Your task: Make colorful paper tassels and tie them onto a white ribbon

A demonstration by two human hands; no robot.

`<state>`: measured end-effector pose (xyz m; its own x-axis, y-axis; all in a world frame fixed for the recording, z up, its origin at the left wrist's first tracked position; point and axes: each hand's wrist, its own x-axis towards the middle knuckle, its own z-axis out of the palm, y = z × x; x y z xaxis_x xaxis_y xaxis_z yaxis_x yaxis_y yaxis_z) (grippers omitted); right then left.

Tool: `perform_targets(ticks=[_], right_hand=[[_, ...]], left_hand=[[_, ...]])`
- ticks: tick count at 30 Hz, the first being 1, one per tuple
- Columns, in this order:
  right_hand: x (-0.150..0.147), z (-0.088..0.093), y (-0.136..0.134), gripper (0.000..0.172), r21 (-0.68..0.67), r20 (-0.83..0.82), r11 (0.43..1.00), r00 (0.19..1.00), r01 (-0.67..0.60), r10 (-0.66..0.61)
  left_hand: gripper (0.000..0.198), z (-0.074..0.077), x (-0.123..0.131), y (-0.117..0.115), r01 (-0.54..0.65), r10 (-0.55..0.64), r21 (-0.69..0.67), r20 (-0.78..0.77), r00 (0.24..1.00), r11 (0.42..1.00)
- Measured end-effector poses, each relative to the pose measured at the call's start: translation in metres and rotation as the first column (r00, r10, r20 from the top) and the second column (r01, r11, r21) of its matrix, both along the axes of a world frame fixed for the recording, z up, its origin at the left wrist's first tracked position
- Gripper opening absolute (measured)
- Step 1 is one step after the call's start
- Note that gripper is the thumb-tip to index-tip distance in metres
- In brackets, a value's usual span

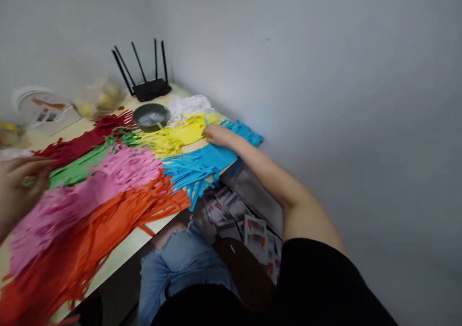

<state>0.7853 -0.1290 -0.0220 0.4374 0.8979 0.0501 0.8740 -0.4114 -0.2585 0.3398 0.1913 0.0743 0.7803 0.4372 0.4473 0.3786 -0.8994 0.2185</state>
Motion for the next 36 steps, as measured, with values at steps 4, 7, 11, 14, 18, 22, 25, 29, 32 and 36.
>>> perform_targets(ticks=[4,7,11,14,18,22,25,29,32,36], right_hand=[[0.013,-0.013,0.017,0.042,-0.062,0.04,0.992,0.992,-0.114,0.117],[0.018,-0.015,0.025,0.031,-0.094,0.058,0.986,0.988,-0.137,0.143],[0.026,-0.015,0.027,0.027,-0.094,0.072,0.992,0.993,-0.082,0.089],[0.03,-0.016,0.026,0.025,-0.075,0.067,0.996,0.996,-0.045,0.05],[0.034,-0.015,0.026,0.021,-0.052,0.045,0.998,0.999,-0.022,0.024],[0.038,-0.015,0.026,0.018,-0.044,0.021,0.999,1.0,-0.016,0.017],[0.039,-0.016,0.027,0.017,-0.043,0.01,0.999,1.0,-0.011,0.012],[0.041,-0.013,0.026,0.018,-0.038,0.0,0.999,1.0,-0.014,0.014],[0.034,-0.009,0.022,0.023,-0.015,0.0,0.999,1.0,-0.028,0.028],[0.0,-0.01,0.02,0.036,0.066,0.009,0.992,0.994,-0.109,0.108]], left_hand=[[0.033,-0.011,0.16,-0.111,0.434,-0.434,-0.019,-0.078,0.898,0.901],[0.032,-0.036,0.253,-0.159,0.456,-0.494,-0.196,-0.26,0.829,0.868],[0.034,-0.075,0.32,-0.171,0.339,-0.393,-0.204,-0.372,0.841,0.918],[0.036,-0.093,0.339,-0.161,0.239,-0.305,-0.203,-0.424,0.853,0.95],[0.041,-0.1,0.349,-0.15,0.174,-0.258,-0.22,-0.448,0.856,0.96],[0.034,-0.099,0.355,-0.145,0.126,-0.238,-0.257,-0.469,0.851,0.958],[0.029,-0.097,0.358,-0.144,0.107,-0.231,-0.274,-0.472,0.851,0.956],[0.025,-0.099,0.36,-0.147,0.098,-0.215,-0.266,-0.459,0.862,0.959],[0.024,-0.1,0.36,-0.151,0.075,-0.173,-0.239,-0.426,0.888,0.968],[0.025,-0.093,0.356,-0.154,0.016,-0.087,-0.215,-0.329,0.94,0.977]])
